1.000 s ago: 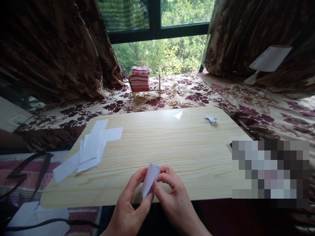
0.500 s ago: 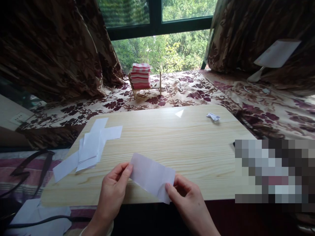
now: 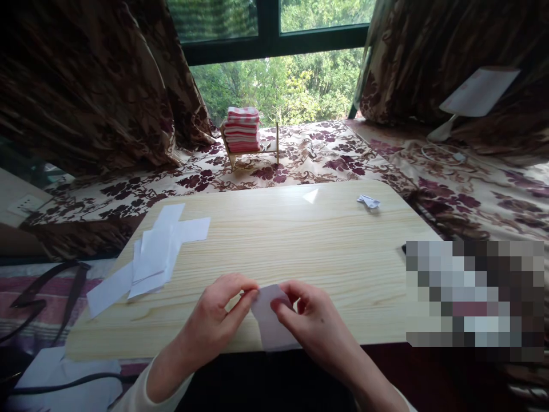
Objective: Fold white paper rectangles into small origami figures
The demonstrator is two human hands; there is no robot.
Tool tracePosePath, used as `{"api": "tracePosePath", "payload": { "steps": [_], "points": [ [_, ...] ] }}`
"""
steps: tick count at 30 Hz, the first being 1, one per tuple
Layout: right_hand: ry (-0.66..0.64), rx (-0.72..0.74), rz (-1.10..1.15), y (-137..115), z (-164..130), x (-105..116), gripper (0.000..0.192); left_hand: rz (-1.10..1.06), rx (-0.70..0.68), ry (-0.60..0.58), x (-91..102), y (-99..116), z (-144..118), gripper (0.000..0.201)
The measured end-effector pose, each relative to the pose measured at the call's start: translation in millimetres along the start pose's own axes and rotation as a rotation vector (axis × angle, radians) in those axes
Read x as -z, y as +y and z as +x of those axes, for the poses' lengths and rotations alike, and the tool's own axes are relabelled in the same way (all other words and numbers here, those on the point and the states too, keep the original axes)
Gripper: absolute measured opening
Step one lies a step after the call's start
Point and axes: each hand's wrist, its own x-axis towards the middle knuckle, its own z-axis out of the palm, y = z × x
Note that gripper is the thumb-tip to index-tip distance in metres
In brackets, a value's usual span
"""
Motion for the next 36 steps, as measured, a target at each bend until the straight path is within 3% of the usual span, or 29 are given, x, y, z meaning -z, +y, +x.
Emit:
{"api": "tracePosePath", "payload": {
  "steps": [3,6,9,16,22,25,30,36],
  "points": [
    [0.013,-0.096,0.194,5.5,2.0,-5.9,0.025,-0.114,0.251,0.106,-5.4,0.3,-7.2,0.023],
    [0.100,-0.169,0.334,16.9,-0.6,-11.3,0.031,-0.293,0.467,0.019,-11.5,-0.6,-20.1,0.045],
    [0.074,-0.189,0.311,22.8,-3.6,-10.1,0.030,-0.287,0.511,-0.065,-15.0,-0.4,-29.1,0.048],
    [0.003,0.031,-0.160,16.9,4.0,4.2,0.020,0.183,0.227,-0.164,-14.8,-8.5,-27.4,0.042],
    [0.013,0.166,-0.314,23.1,4.6,-4.4,0.015,0.531,-0.168,0.149,-26.2,-13.3,-42.4,0.030],
    [0.031,0.197,-0.317,26.0,3.3,-7.2,0.015,0.499,-0.378,0.157,-35.0,-14.6,-57.0,0.025],
    [0.039,0.301,-0.386,27.0,2.5,-6.8,0.018,0.595,-0.370,-0.043,-41.2,-26.9,-71.8,0.040],
    [0.026,0.501,-0.642,23.5,-4.6,-7.2,0.022,0.655,-0.334,-0.130,-36.7,-26.3,-70.2,0.041]
  ]
}}
